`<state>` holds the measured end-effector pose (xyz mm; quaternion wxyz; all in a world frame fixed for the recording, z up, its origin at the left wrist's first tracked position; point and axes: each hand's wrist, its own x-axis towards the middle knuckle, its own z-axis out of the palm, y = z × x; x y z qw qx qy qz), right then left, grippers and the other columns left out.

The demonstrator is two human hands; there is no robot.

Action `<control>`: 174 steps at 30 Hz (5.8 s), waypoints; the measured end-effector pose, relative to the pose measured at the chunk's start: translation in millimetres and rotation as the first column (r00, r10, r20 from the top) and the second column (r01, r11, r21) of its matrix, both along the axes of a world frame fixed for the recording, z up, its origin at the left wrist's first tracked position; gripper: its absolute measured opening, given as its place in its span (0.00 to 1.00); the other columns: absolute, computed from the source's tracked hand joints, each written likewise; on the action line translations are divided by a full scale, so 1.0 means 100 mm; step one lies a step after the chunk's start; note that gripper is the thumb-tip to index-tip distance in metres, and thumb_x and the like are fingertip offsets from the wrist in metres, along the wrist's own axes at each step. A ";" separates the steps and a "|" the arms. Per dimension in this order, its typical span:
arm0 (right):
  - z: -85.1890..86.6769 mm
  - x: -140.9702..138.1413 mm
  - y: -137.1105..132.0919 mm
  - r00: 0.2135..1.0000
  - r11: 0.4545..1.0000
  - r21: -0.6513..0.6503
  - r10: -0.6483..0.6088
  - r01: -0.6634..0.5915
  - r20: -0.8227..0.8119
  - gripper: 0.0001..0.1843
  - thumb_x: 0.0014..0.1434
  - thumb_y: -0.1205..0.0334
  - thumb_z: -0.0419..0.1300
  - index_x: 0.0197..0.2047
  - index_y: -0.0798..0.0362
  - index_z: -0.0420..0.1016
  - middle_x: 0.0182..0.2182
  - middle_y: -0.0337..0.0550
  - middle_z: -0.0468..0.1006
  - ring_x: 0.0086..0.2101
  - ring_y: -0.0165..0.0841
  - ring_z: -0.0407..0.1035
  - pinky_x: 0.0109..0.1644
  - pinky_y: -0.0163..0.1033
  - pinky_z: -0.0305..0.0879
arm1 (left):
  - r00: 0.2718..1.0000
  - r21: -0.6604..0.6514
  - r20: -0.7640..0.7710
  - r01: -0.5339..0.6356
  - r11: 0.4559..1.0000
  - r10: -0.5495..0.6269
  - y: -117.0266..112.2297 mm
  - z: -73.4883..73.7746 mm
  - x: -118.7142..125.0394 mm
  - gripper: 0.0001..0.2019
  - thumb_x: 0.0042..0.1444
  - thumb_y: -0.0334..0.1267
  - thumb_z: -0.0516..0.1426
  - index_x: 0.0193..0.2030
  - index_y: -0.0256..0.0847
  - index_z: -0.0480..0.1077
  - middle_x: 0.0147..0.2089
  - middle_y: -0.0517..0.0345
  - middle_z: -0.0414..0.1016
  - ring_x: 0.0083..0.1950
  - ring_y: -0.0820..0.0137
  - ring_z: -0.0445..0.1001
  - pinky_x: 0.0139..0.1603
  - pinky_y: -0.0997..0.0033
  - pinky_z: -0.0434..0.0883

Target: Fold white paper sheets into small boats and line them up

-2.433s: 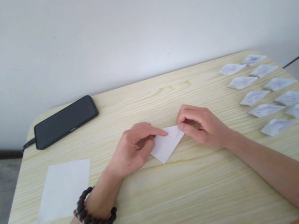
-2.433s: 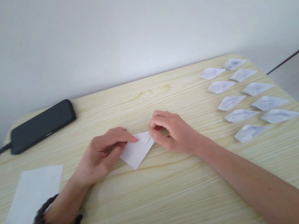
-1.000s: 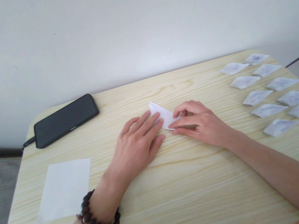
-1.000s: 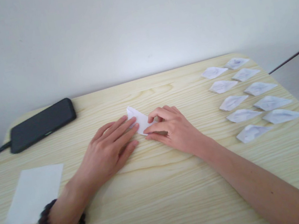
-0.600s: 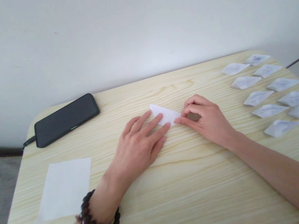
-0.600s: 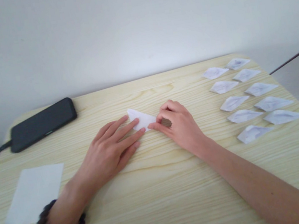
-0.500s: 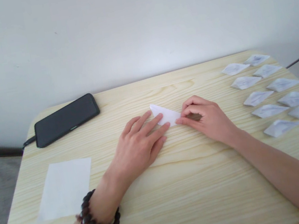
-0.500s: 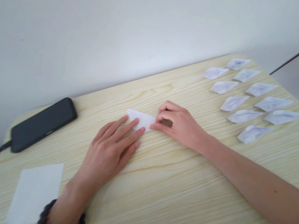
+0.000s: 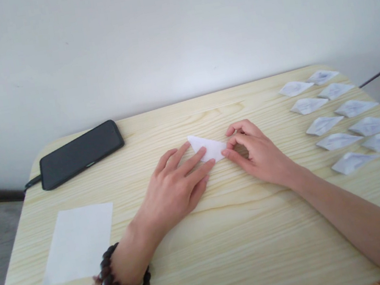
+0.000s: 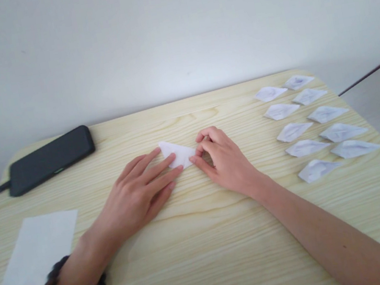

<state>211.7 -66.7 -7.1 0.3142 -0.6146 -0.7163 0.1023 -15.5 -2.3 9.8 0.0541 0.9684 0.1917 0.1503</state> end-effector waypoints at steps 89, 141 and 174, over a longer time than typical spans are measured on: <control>0.06 0.05 0.05 0.975 0.992 -0.120 -0.059 0.034 -0.212 0.12 0.56 0.63 0.60 0.42 0.48 0.63 0.44 0.44 0.65 0.39 0.35 0.64 0.44 0.44 0.65 | 0.997 0.077 -0.006 -0.073 0.994 0.074 -0.15 0.02 0.10 0.16 0.64 0.35 0.52 0.55 0.44 0.74 0.58 0.49 0.74 0.64 0.52 0.67 0.63 0.44 0.68; 0.09 0.00 0.03 0.997 0.995 -0.101 -0.024 0.016 -0.079 0.14 0.55 0.61 0.61 0.44 0.48 0.63 0.46 0.47 0.67 0.48 0.43 0.64 0.52 0.52 0.64 | 0.997 0.040 0.068 -0.043 0.998 0.040 -0.13 0.04 0.08 0.12 0.62 0.34 0.55 0.48 0.45 0.77 0.54 0.51 0.76 0.60 0.53 0.70 0.56 0.48 0.73; 0.04 -0.02 0.00 0.993 0.997 0.011 0.079 -0.081 0.088 0.13 0.62 0.58 0.60 0.50 0.53 0.74 0.48 0.47 0.74 0.49 0.40 0.67 0.55 0.48 0.63 | 0.938 -0.124 0.202 -0.262 0.957 0.283 0.00 -0.11 0.06 0.17 0.62 0.40 0.57 0.56 0.38 0.71 0.55 0.46 0.72 0.55 0.56 0.67 0.54 0.51 0.68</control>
